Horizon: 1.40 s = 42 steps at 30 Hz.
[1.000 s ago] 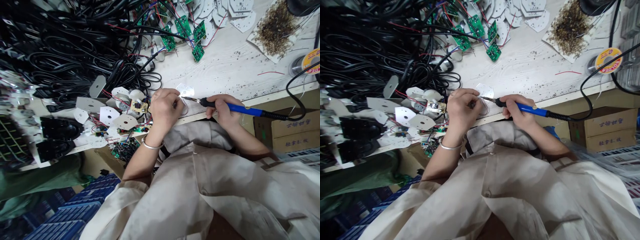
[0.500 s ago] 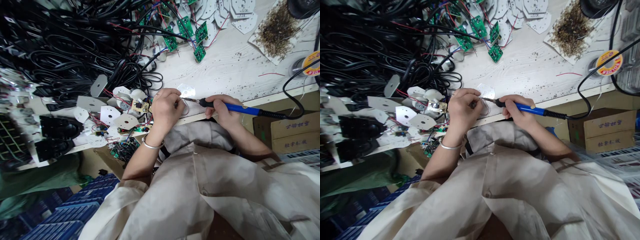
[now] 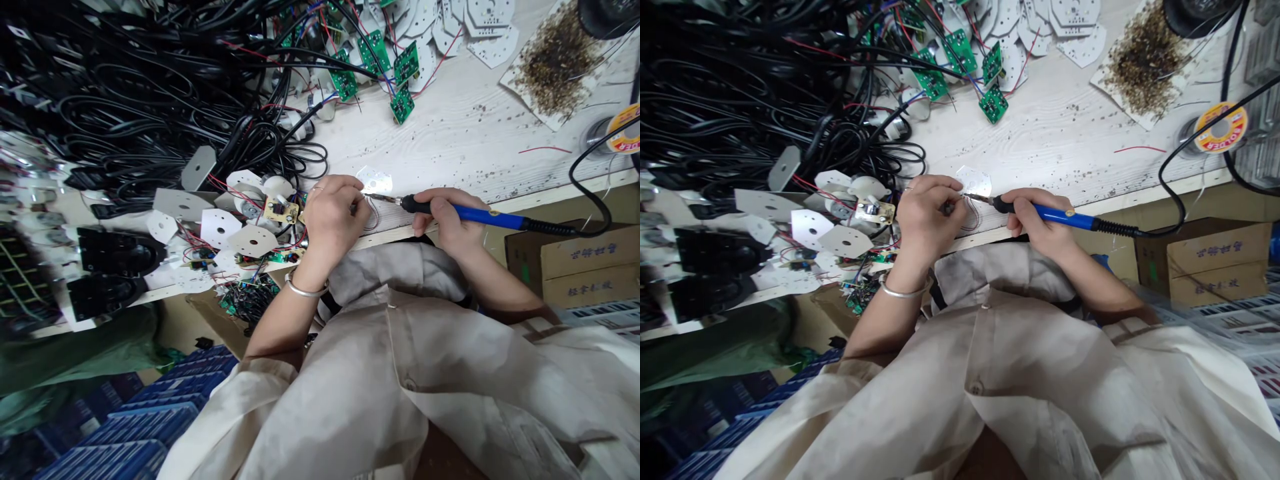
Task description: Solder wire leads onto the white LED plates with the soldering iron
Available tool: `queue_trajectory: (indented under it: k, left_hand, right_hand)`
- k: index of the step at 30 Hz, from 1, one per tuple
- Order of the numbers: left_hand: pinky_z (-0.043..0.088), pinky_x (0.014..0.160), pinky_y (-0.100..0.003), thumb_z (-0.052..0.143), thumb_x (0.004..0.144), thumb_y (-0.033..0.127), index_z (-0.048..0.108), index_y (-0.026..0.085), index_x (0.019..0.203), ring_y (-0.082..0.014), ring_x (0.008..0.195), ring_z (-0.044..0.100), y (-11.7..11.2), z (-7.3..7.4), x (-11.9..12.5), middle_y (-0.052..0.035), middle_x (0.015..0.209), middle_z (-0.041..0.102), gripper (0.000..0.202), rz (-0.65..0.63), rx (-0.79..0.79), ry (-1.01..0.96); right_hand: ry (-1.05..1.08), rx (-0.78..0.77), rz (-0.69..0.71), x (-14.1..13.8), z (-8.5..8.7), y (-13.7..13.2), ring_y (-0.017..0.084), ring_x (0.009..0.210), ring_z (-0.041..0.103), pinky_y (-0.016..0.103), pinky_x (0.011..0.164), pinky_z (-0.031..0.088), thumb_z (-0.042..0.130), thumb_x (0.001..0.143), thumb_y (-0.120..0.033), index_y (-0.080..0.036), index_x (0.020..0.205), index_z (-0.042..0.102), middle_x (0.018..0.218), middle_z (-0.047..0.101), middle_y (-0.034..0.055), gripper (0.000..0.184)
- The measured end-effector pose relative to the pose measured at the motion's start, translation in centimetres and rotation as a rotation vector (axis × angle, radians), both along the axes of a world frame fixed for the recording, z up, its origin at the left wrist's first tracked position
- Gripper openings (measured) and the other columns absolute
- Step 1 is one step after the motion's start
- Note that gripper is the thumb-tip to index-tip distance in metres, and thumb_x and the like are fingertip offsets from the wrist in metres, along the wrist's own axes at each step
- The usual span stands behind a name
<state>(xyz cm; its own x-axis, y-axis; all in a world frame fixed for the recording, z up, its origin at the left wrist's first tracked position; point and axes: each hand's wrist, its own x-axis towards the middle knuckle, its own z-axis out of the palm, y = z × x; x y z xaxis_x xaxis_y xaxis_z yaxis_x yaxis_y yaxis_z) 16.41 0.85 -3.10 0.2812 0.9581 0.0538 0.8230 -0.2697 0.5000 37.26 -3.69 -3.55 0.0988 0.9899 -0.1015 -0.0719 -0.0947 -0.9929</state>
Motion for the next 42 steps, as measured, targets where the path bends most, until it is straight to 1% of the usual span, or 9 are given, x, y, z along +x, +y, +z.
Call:
queue_trajectory:
  k: [5,12,15,18,20,23,29,34,42]
  left_hand:
    - [0.049,0.089,-0.036,0.061,0.082,0.013,0.062,0.019,0.071,-0.0204,0.096,0.067,0.0,0.1,0.1,-0.0045,0.101,0.076,0.013,0.01,0.022,-0.001]
    - [0.049,0.088,-0.037,0.062,0.083,0.014,0.062,0.02,0.07,-0.0207,0.095,0.066,0.1,0.1,0.1,-0.0049,0.1,0.075,0.014,0.008,-0.005,-0.007]
    - [0.048,0.087,-0.038,0.062,0.082,0.014,0.062,0.02,0.07,-0.0213,0.096,0.065,0.2,0.1,0.1,-0.0047,0.1,0.075,0.014,0.015,-0.019,0.007]
    - [0.048,0.088,-0.038,0.061,0.082,0.013,0.063,0.02,0.07,-0.0216,0.096,0.064,0.3,0.1,0.1,-0.0044,0.1,0.074,0.014,0.009,-0.011,0.036]
    - [0.048,0.088,-0.039,0.061,0.084,0.015,0.064,0.02,0.073,-0.023,0.097,0.064,0.2,0.3,0.1,-0.0054,0.101,0.073,0.013,0.002,0.003,0.083]
    - [0.047,0.093,-0.043,0.06,0.092,0.025,0.067,0.02,0.08,-0.0259,0.097,0.064,-0.3,0.9,0.4,-0.0069,0.099,0.073,0.014,-0.007,0.036,0.214]
    - [0.044,0.102,-0.047,0.06,0.096,0.055,0.07,0.017,0.109,-0.0283,0.094,0.065,-2.1,1.7,-0.4,-0.0098,0.091,0.072,0.041,-0.18,0.094,0.409]
    - [0.048,0.092,-0.043,0.048,0.103,0.046,0.071,0.019,0.09,-0.0243,0.085,0.063,-2.2,1.9,-3.8,-0.0074,0.079,0.069,0.038,-0.386,0.208,0.463]
    - [0.046,0.105,-0.053,0.052,0.1,0.04,0.074,0.026,0.096,-0.0247,0.092,0.06,-1.6,2.6,-8.1,-0.0058,0.086,0.07,0.026,-0.361,0.155,0.403]
  right_hand:
    - [-0.023,-0.01,0.023,0.0,0.1,0.1,0.009,0.043,0.061,0.021,0.043,0.053,0.065,0.092,-0.052,-0.025,0.091,0.077,0.055,0.068,-0.0058,0.029]
    - [0.027,0.149,-0.13,-0.1,-0.7,-0.5,0.011,0.046,0.064,0.024,0.043,0.054,0.059,0.097,-0.049,-0.031,0.097,0.075,0.06,0.069,-0.0059,0.025]
    - [-0.106,0.246,-0.084,0.0,-0.9,-0.7,0.013,0.062,0.073,0.029,0.063,0.065,0.059,0.098,-0.044,-0.035,0.113,0.071,0.077,0.076,-0.0047,0.021]
    - [-0.32,0.39,0.006,0.0,-1.0,-0.5,0.016,0.091,0.078,0.035,0.089,0.066,0.06,0.098,-0.036,-0.038,0.131,0.062,0.105,0.079,-0.0023,0.033]
    - [-0.468,0.542,0.049,-0.2,-1.2,-0.2,0.018,0.104,0.076,0.035,0.092,0.065,0.06,0.097,-0.03,-0.038,0.136,0.058,0.114,0.078,-0.0009,0.039]
    - [-0.592,0.672,0.036,-0.3,-1.5,0.1,0.019,0.104,0.075,0.035,0.087,0.065,0.06,0.096,-0.025,-0.034,0.137,0.057,0.108,0.078,0.0011,0.042]
    - [-0.494,0.523,-0.178,0.9,-1.8,-0.7,0.019,0.084,0.077,0.043,0.085,0.066,0.055,0.098,-0.029,-0.033,0.13,0.059,0.101,0.077,0.0022,0.033]
    - [-0.525,0.5,-0.221,2.3,-2.3,-0.8,0.022,0.084,0.077,0.049,0.083,0.066,0.054,0.099,-0.034,-0.034,0.125,0.06,0.096,0.077,0.0023,0.027]
    - [-0.584,0.58,-0.323,3.3,-2.8,-0.3,0.022,0.078,0.075,0.046,0.076,0.065,0.055,0.097,-0.036,-0.031,0.121,0.061,0.091,0.075,0.0025,0.025]
